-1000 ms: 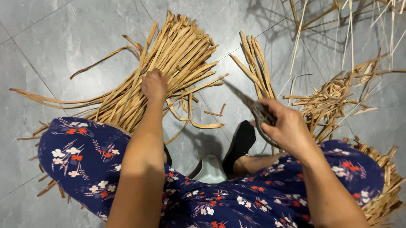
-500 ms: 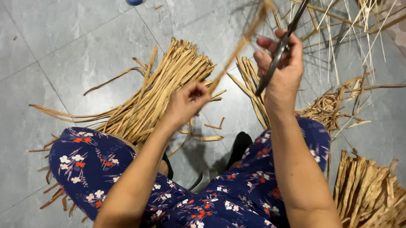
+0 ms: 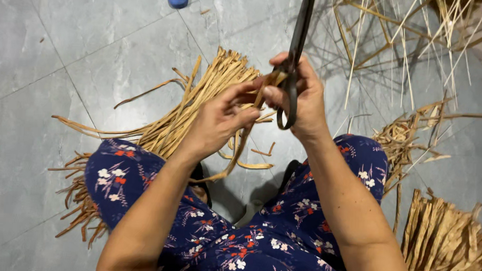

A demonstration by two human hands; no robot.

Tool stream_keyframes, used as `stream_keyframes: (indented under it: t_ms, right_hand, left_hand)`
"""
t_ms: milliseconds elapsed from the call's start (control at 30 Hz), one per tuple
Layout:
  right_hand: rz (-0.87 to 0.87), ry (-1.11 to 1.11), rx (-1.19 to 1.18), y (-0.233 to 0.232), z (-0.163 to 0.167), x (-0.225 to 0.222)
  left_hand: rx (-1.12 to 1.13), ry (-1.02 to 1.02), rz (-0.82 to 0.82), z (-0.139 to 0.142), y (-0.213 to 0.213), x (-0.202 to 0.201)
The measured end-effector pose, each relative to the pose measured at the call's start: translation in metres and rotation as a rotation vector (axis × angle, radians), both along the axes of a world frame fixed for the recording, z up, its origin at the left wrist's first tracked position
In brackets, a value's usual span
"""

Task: The person sits on the floor surrounded by piles of dried palm leaf strips and uses scissors to trim and split the strips one at a time, cutting off edges and unwanted sections, then sets the trimmed strips aside with the processed piles.

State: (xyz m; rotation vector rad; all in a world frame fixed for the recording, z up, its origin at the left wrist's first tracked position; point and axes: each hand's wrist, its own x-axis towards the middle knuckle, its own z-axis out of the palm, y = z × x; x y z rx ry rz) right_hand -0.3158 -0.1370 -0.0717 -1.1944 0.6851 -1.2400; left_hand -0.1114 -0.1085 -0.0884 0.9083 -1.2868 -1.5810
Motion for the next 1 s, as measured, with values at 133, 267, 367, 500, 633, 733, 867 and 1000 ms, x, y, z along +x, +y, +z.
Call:
stream_keyframes:
  t_ms: [133,267,367,500,633,733,867,1000]
  right_hand:
    - [-0.043,0.013,0.026,-0.006,-0.008,0.004]
    - [-0.050,-0.269,0.008,-0.031,-0.014,-0.017]
    - [-0.115,-0.263,-0.040,-0.042,-0.015,-0.033]
    - [-0.177,-0.087,0.019,-0.037,-0.022,-0.015]
    - [-0.093,0.070,-0.001,-0.022,-0.024,0.018]
    - [-0.083,0.086,-0.049,-0.014,-0.023,0.026]
    - [-0.164,0.060,-0.050,-0.016,-0.026,0.023]
    - [-0.223,0.038,0.062,-0.019,-0.032,0.015]
  left_hand:
    - [-0.072,-0.052,0.062,-0.015,-0.012,-0.014]
    - [-0.013,-0.230,0.037,-0.033,-0.003,-0.012]
    - [0.077,-0.141,0.078,-0.039,-0.007,-0.014]
    - [0.056,0.039,0.192,-0.035,-0.018,-0.008]
    - [-0.001,0.103,0.254,-0.028,-0.020,-0.008]
    - [-0.075,-0.013,0.302,-0.023,-0.015,-0.015]
    - [-0.024,-0.088,0.273,-0.018,-0.011,-0.018]
    - [-0.060,-0.022,0.241,-0.019,-0.011,-0.017]
